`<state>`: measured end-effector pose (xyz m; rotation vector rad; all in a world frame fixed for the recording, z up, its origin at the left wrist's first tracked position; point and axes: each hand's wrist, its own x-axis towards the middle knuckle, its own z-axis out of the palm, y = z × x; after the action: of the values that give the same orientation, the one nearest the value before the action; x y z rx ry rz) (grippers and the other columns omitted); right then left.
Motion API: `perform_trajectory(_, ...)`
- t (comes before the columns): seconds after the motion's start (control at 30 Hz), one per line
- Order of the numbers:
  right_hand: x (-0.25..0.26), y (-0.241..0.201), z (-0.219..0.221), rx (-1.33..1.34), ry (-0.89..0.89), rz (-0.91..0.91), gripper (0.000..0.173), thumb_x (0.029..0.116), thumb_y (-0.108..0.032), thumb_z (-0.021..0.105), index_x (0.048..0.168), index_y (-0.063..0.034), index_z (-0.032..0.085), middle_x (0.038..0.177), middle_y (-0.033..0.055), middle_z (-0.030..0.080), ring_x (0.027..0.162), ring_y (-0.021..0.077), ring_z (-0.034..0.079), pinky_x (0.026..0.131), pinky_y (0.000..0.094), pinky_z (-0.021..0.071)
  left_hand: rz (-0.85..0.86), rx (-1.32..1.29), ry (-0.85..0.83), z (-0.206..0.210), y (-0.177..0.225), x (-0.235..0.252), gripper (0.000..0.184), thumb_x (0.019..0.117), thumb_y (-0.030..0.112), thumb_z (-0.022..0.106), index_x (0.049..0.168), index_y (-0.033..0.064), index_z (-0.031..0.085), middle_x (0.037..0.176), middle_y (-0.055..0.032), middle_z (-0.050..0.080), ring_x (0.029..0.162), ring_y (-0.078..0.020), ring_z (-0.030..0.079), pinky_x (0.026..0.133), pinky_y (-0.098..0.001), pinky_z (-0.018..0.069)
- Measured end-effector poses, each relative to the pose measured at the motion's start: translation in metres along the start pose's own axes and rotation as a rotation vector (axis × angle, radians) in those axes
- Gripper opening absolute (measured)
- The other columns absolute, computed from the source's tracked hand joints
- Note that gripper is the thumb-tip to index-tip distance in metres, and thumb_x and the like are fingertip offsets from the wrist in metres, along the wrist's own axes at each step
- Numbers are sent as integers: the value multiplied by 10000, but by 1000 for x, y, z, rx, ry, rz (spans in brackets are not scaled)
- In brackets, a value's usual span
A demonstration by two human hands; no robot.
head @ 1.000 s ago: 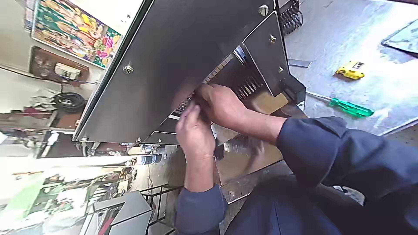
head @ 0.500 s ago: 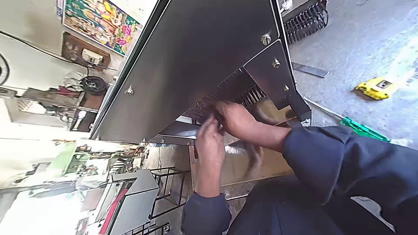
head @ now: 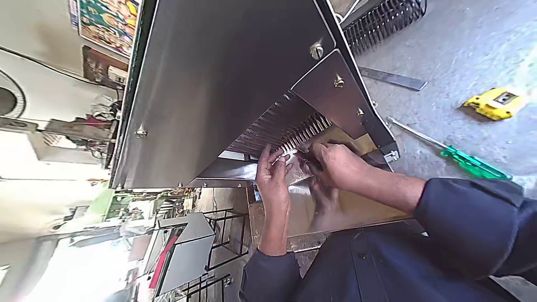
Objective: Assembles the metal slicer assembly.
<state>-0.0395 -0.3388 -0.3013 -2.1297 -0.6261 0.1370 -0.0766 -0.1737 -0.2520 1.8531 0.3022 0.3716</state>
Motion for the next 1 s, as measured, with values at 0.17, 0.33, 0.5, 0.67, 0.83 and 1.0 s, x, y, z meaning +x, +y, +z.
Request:
perform_trajectory(0.17,-2,2,-1,-80,23,-63,252,1015,-318,571,1067,-75,611,884,111,663,842,295,695,728,478,561,0,-46,-7,7,4,11,522,1017,-34,513,1529,32,433,1206,-177,660,1017,-269,702,842,-421,620)
perform_trajectory(0.33,-1,1,-3,-113,-17,-67,283,1020,-342,551,1061,-70,615,892,120,665,855,306,696,729,491,558,-20,-99,-29,14,2,16,630,1003,-58,521,1593,58,330,1184,-177,677,1013,-261,705,881,-437,605)
perform_trajectory(0.5,5,4,-4,-144,9,-25,295,992,-371,582,1021,-79,611,830,110,658,816,317,694,693,506,544,-2,-90,-157,7,-1,13,732,944,-72,600,1605,37,305,1126,-181,695,1014,-236,703,974,-399,570)
perform_trajectory(0.67,6,2,-5,-166,50,20,298,971,-373,610,1005,-78,624,829,116,661,808,324,695,686,513,543,450,511,-171,2,6,-6,438,959,119,650,1393,60,634,1258,-131,656,1132,-158,661,942,-288,587)
perform_trajectory(0.83,4,5,0,-228,93,-4,309,966,-382,617,983,-74,621,825,117,650,796,314,689,672,498,541,890,1255,-29,-8,-5,24,420,1008,172,519,1407,129,640,1576,-143,467,1229,-359,616,973,-503,513)
perform_trajectory(1.0,4,9,9,-289,154,-38,374,957,-453,621,948,-79,618,780,100,642,736,289,679,642,486,540,819,1427,-348,-45,-1,24,329,1034,208,504,1235,97,740,1183,-117,747,950,-324,742,836,-511,566)
